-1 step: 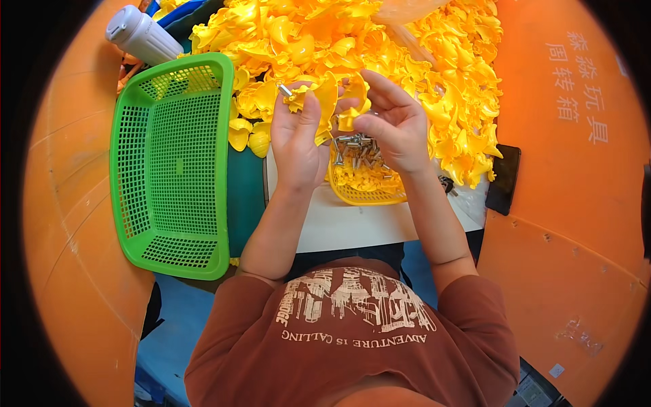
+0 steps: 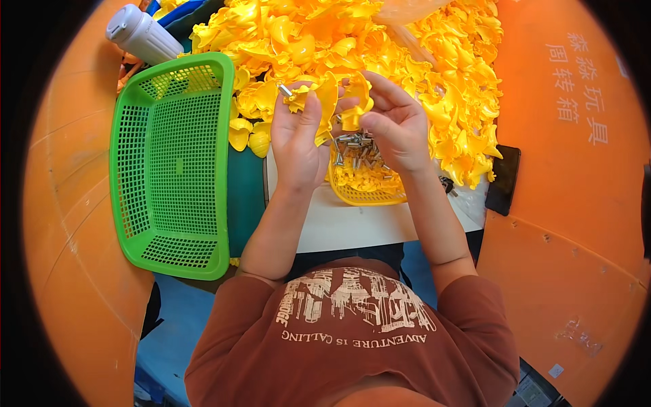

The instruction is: Assembling yellow rubber duck toys by inserting small components into the base.

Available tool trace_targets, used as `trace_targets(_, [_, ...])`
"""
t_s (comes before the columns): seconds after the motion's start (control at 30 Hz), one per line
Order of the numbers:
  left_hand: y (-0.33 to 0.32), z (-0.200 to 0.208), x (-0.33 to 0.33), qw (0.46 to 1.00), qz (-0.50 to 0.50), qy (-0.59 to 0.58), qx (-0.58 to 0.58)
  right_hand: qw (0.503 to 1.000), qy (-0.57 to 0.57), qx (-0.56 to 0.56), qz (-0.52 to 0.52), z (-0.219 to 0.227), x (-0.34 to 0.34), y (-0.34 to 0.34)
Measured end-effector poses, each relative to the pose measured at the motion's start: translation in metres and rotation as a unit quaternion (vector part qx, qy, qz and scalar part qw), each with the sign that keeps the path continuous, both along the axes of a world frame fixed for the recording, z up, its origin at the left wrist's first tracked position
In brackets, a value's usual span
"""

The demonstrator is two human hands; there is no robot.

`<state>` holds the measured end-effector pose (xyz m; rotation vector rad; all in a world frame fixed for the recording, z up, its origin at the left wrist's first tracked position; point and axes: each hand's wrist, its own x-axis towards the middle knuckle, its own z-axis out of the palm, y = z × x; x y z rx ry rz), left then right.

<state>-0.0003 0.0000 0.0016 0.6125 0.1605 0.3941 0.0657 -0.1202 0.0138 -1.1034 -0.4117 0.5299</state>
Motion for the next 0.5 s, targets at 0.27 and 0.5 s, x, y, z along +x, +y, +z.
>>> trace_targets(0.27, [0.013,0.001,0.002,0.997,-0.016,0.073,0.010,1.000,-0.004,0.026,0.003,0.009,0.010,-0.011])
trace_targets(0.5, [0.002,0.009,-0.001,0.995,-0.084,0.036,-0.030,0.750,-0.592,-0.293,-0.037,0.046,-0.006,0.008])
